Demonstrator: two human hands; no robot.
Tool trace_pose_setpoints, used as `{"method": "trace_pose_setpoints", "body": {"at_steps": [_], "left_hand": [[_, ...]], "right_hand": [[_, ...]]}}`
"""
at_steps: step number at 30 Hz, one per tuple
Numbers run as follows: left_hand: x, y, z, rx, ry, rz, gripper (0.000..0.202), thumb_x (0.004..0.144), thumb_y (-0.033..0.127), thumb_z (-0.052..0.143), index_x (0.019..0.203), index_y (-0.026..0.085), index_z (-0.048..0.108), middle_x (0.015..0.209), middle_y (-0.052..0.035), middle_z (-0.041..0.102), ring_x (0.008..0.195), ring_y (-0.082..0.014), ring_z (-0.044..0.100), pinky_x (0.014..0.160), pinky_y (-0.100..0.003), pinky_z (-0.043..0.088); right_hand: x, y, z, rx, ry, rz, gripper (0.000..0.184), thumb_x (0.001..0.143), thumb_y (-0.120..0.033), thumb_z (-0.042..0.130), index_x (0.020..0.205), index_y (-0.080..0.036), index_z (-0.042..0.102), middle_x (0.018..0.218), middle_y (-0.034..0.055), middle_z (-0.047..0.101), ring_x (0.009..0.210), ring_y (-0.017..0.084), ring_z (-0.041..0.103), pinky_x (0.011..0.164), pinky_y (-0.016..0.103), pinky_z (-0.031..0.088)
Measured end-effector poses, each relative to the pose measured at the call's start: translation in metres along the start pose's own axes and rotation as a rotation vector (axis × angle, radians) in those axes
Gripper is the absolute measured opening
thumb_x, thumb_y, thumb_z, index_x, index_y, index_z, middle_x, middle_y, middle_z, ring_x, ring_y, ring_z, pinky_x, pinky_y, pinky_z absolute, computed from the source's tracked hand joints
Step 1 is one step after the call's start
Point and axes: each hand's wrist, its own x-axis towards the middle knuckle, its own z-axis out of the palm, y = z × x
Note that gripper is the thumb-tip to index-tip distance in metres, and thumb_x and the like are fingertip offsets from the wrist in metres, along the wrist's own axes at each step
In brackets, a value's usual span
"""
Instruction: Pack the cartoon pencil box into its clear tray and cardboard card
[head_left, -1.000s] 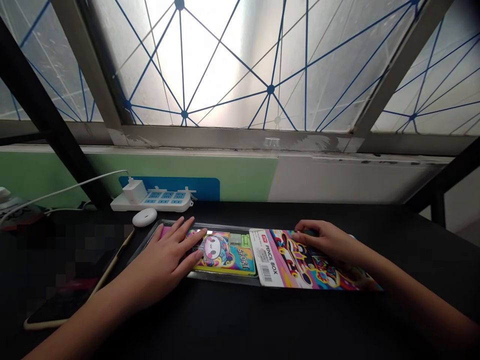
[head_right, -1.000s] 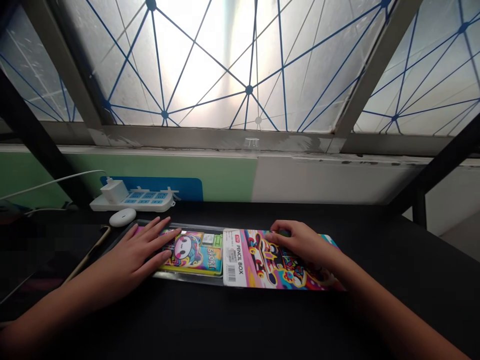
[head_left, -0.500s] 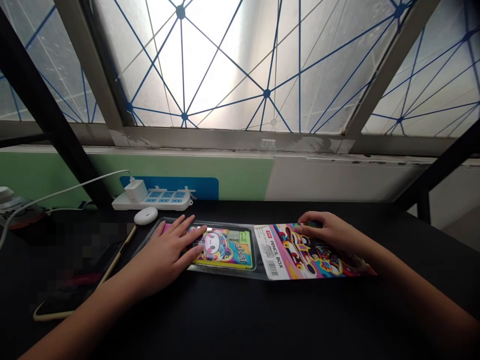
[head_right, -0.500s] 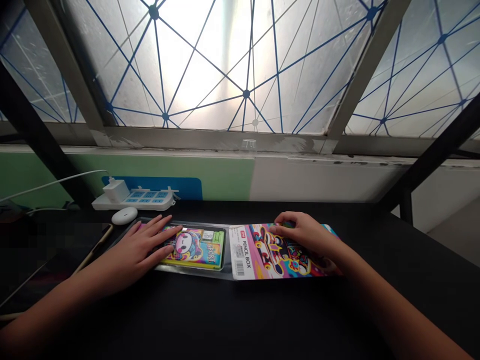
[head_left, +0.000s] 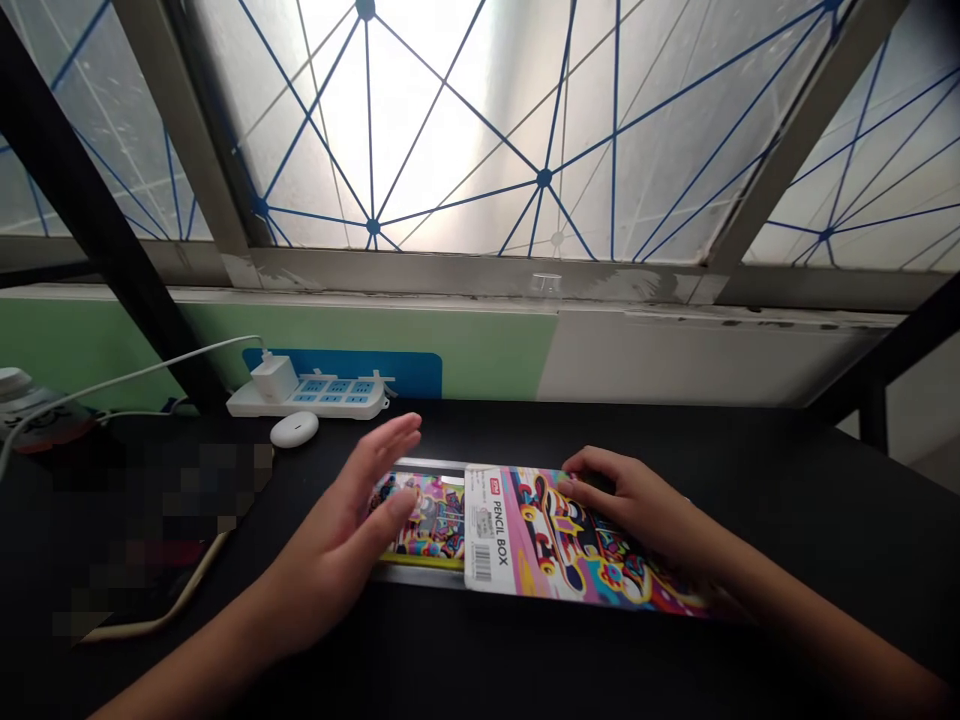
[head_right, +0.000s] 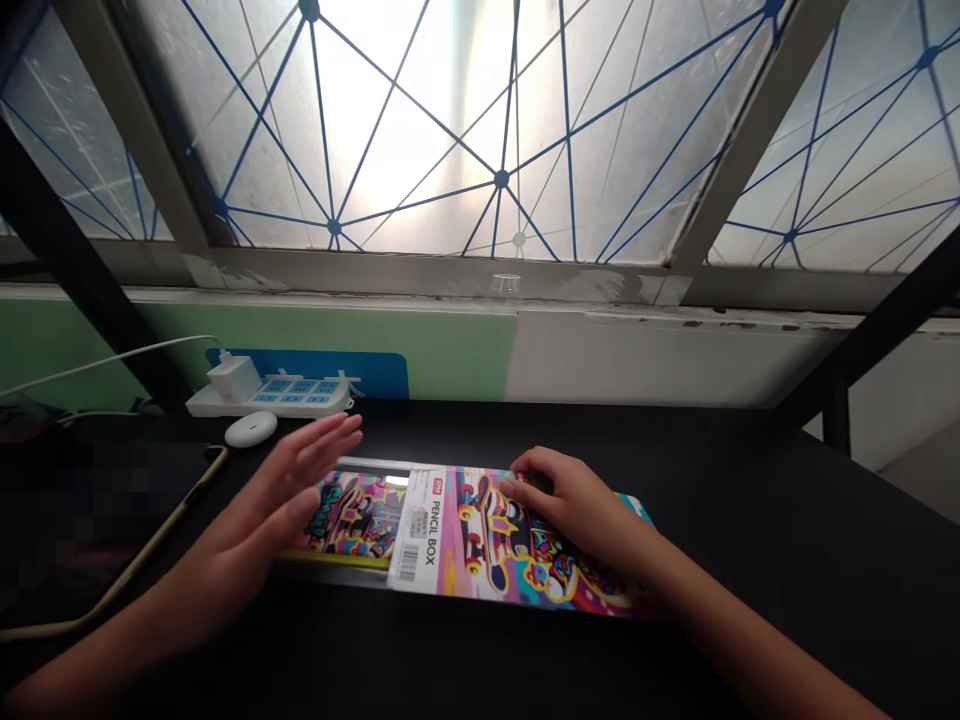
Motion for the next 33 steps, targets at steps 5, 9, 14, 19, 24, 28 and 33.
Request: {"method": "trace_pose_setpoints", "body": {"at_steps": [5,9,14,19,24,28,33], "left_hand": [[0.017,-0.012,-0.010,-0.128,0.371,-0.031,0.047,0.100,0.053,0.048,0.140,0.029,0.047,0.151,-0.0071,0.049,0.147,-0.0283,0.033,0.121,-0.048,0.021],[0.022,-0.019,-0.007,-0.407,0.403,-0.151,0.053,0.099,0.061,0.041,0.142,0.028,0.044,0.151,-0.0093,0.049,0.147,-0.0274,0.032,0.121,-0.052,0.017],[0.017,-0.011,0.005,-0.627,0.424,-0.151,0.052,0.100,0.064,0.035,0.138,0.030,0.047,0.150,-0.0087,0.052,0.146,-0.0244,0.035,0.122,-0.047,0.013],[0.016,-0.004,0.006,-0.699,0.463,-0.153,0.049,0.099,0.063,0.036,0.131,0.029,0.052,0.147,-0.0095,0.055,0.145,-0.0244,0.038,0.122,-0.046,0.012],[0.018,-0.006,0.007,-0.664,0.463,-0.161,0.051,0.099,0.064,0.036,0.130,0.026,0.052,0.144,-0.0113,0.057,0.144,-0.0250,0.040,0.121,-0.045,0.015],[0.020,-0.008,0.005,-0.661,0.465,-0.180,0.050,0.101,0.062,0.033,0.132,0.025,0.047,0.144,-0.0116,0.058,0.141,-0.0238,0.044,0.120,-0.043,0.022],[0.020,-0.014,-0.004,-0.539,0.488,-0.205,0.033,0.101,0.042,0.047,0.131,0.028,0.049,0.145,-0.0081,0.057,0.141,-0.0235,0.044,0.118,-0.044,0.028]], "right_hand": [[0.001,0.011,-0.018,0.009,-0.101,0.029,0.038,0.084,-0.057,0.066,0.100,-0.023,0.067,0.100,0.0031,0.073,0.090,0.025,0.067,0.076,0.033,0.051],[0.001,0.017,-0.030,0.026,-0.239,0.063,0.049,0.078,-0.058,0.073,0.113,-0.025,0.064,0.110,0.0040,0.071,0.099,0.028,0.067,0.082,0.035,0.054],[0.002,0.010,-0.027,-0.147,-0.106,-0.019,0.063,0.075,-0.065,0.073,0.122,-0.025,0.062,0.127,0.0093,0.061,0.117,0.031,0.058,0.100,0.040,0.047],[0.017,-0.028,0.004,-0.258,-0.105,-0.063,0.064,0.078,-0.072,0.065,0.123,-0.026,0.063,0.132,0.0109,0.058,0.122,0.034,0.053,0.105,0.048,0.039],[0.042,-0.081,0.040,-0.368,-0.173,-0.198,0.063,0.087,-0.073,0.052,0.120,-0.020,0.064,0.124,0.0138,0.063,0.114,0.034,0.057,0.101,0.051,0.038],[0.051,-0.104,0.054,-0.417,-0.132,-0.333,0.058,0.093,-0.066,0.048,0.123,-0.018,0.062,0.122,0.0154,0.064,0.112,0.034,0.059,0.099,0.052,0.039],[0.037,-0.079,0.029,-0.362,0.014,-0.299,0.053,0.091,-0.064,0.054,0.125,-0.023,0.062,0.132,0.0126,0.062,0.116,0.034,0.059,0.103,0.053,0.040]]}}
